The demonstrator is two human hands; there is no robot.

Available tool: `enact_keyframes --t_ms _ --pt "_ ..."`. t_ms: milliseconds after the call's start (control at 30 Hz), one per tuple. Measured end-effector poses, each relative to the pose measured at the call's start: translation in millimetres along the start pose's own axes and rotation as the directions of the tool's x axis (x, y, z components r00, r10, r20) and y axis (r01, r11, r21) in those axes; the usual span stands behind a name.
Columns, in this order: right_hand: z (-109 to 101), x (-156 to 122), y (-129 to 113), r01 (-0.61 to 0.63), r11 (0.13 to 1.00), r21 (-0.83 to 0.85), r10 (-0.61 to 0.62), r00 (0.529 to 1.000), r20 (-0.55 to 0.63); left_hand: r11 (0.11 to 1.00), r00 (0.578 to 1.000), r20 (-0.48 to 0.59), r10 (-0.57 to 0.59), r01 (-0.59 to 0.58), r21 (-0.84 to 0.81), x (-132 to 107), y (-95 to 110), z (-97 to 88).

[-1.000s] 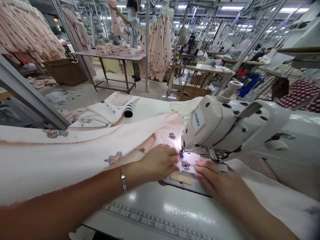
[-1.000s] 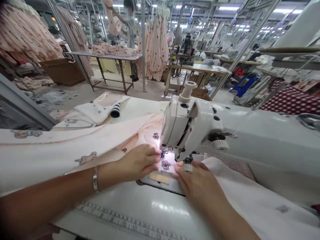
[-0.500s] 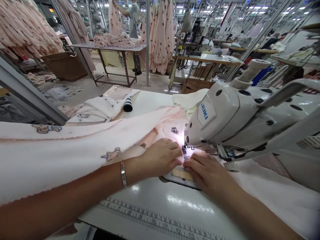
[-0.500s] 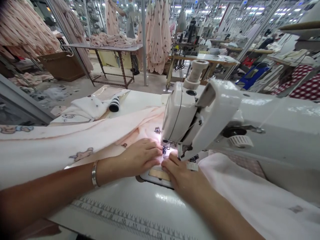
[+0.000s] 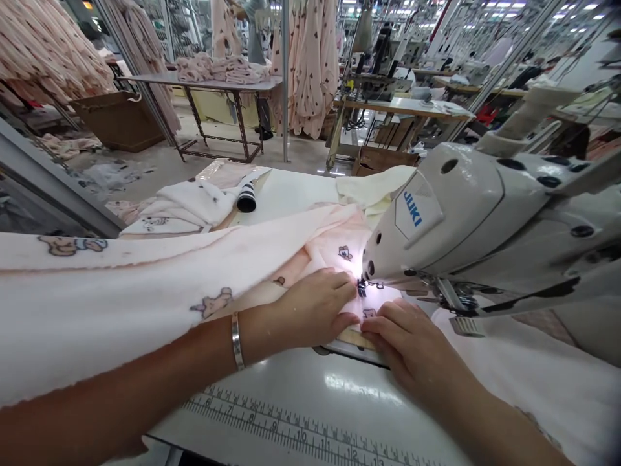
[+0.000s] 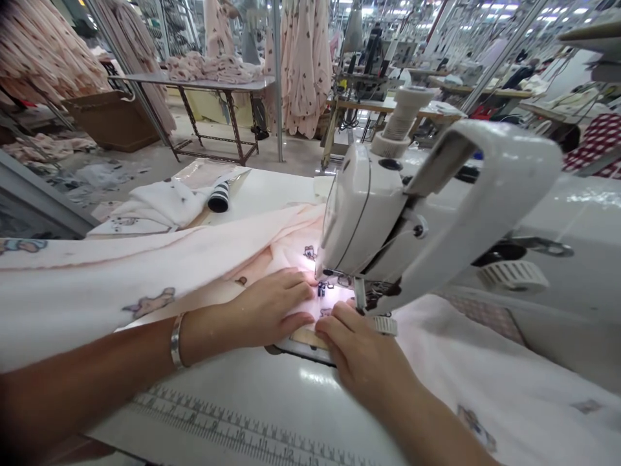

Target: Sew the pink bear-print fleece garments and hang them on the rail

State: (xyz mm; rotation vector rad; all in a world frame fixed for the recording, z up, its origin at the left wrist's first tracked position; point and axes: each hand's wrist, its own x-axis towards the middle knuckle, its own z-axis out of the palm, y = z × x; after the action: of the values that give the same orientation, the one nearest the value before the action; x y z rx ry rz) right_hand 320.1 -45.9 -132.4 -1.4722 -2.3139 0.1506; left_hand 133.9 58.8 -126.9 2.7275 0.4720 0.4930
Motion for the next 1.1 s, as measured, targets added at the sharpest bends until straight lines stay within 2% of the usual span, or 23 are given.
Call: enact_keyframes --t_ms 200,333,500,700,767,833,900,967,1000,1100 --pt "-0.3 0.0 -0.5 0.006 1.000 -0.011 -0.006 1.000 -0.008 0.998 0.998 -0.037 0.052 -0.053 -0.030 2.6 2.2 -3.4" --pt "-0.6 -1.6 2.7 0.040 0.999 -0.036 -0.038 0.999 0.039 0.995 0.995 -0.032 0.097 -0.098 -0.029 3.5 3.2 -3.5" --pt "-0.9 -2.7 3.6 0.014 0.998 -0.061 -0.009 0.997 0.071 0.994 0.992 -0.070 0.101 -0.104 -0.042 2.9 2.3 -1.2" --pt "-1.5 -2.2 0.7 -0.017 0.999 -0.041 0.021 0.996 0.088 0.993 0.993 -0.068 0.095 -0.100 -0.064 3.5 1.7 -1.2" --pt "-1.9 -2.5 2.1 -0.080 0.996 0.037 0.076 0.992 0.102 0.993 0.993 -0.073 0.096 -0.101 -0.063 3.3 0.5 0.2" --pt "-1.6 -3.4 6.8 -0.235 0.953 0.190 0.230 0.972 0.049 0.993 0.993 -0.073 0.094 -0.098 -0.062 3.1 -0.5 1.2" --pt "-0.5 -4.7 15.3 -0.383 0.862 0.333 0.423 0.905 -0.055 0.994 0.993 -0.071 0.089 -0.094 -0.062 3.1 -0.6 0.7" --pt "0.6 -5.9 25.4 -0.451 0.798 0.400 0.544 0.825 -0.155 0.994 0.994 -0.067 0.087 -0.091 -0.057 3.3 0.1 -1.2" --pt "0.8 -6.3 29.9 -0.458 0.791 0.405 0.561 0.808 -0.182 0.994 0.994 -0.062 0.087 -0.091 -0.053 3.4 0.7 -2.3" --pt "-0.6 -6.6 37.3 -0.442 0.800 0.407 0.549 0.813 -0.196 0.994 0.993 -0.066 0.094 -0.097 -0.043 3.1 1.6 -4.1"
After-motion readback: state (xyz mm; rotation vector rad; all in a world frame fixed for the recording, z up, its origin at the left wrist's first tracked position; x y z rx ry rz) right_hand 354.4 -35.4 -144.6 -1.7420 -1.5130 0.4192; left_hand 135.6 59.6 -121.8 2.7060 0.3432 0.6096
